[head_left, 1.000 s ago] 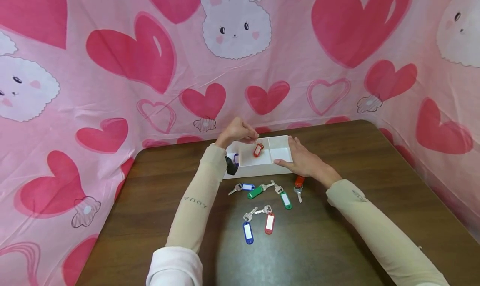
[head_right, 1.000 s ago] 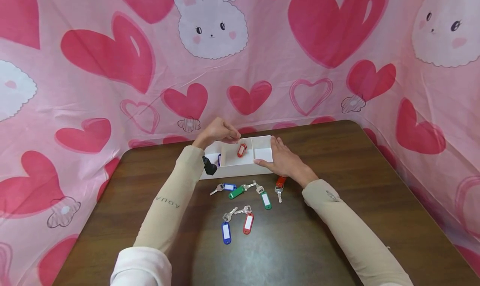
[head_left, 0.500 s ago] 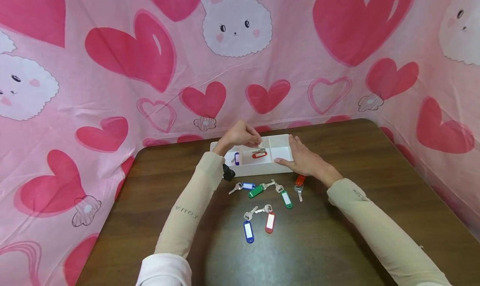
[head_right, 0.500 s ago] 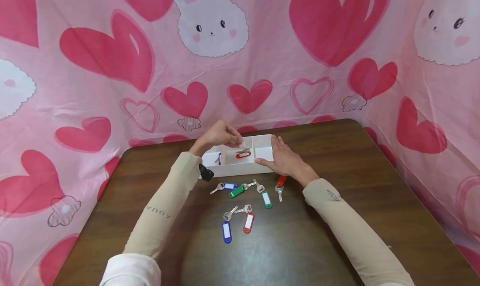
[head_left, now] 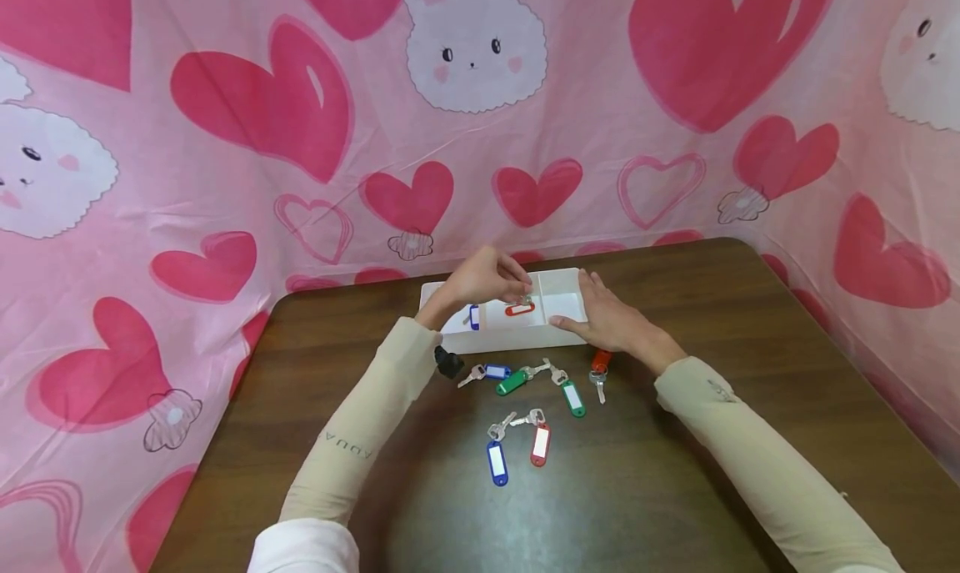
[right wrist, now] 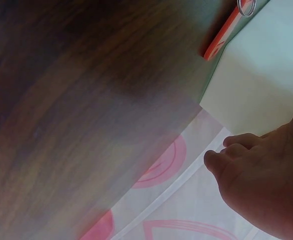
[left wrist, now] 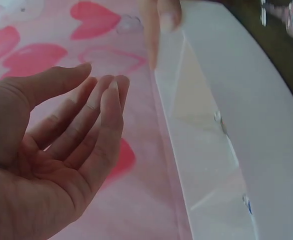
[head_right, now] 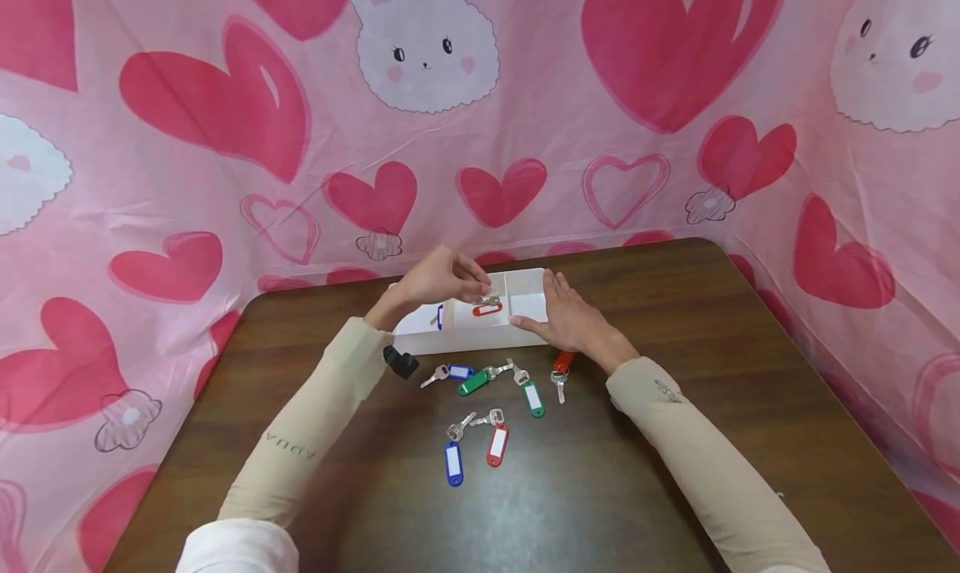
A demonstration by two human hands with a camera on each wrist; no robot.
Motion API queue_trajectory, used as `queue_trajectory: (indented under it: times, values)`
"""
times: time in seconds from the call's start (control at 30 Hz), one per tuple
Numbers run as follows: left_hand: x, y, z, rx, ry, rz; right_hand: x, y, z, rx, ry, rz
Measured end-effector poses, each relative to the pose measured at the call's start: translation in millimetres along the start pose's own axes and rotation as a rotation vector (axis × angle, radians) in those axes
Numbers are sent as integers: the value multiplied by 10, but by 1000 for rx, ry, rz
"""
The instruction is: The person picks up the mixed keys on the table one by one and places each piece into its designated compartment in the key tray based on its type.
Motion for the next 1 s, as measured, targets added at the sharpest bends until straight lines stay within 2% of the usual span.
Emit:
queue_trajectory:
  times: [0.13,0.27,0.43,0.57,0.77,1.0]
  values:
    - [-132,47,61,54,0,69,3,0,-9,-4,4,-2]
    - [-276,74,128,93,-21,96,3,-5,-13,-8,-3,-4]
    - [-428,74,213,113,-61,106,1,-6,-14,-27,-5,-3]
    - [-529,34,267,133,-65,106,3,-8,-8,-33,4,-5]
    - [-700,-50,346,137,-69,79,6,-25,11,-61,-1,-6]
    - [-868,-212,451,158,-80,81,-8,-49,-15,-136,3,-24]
Point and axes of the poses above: each hand's wrist, its own x-axis towards the middle knuckle, its own z-axis out of the palm, y = z × x, the point moved 1 cm from there along x, towards the middle knuckle, and after that the axes turned 8 degrees about -z, right-handed, at the moved point
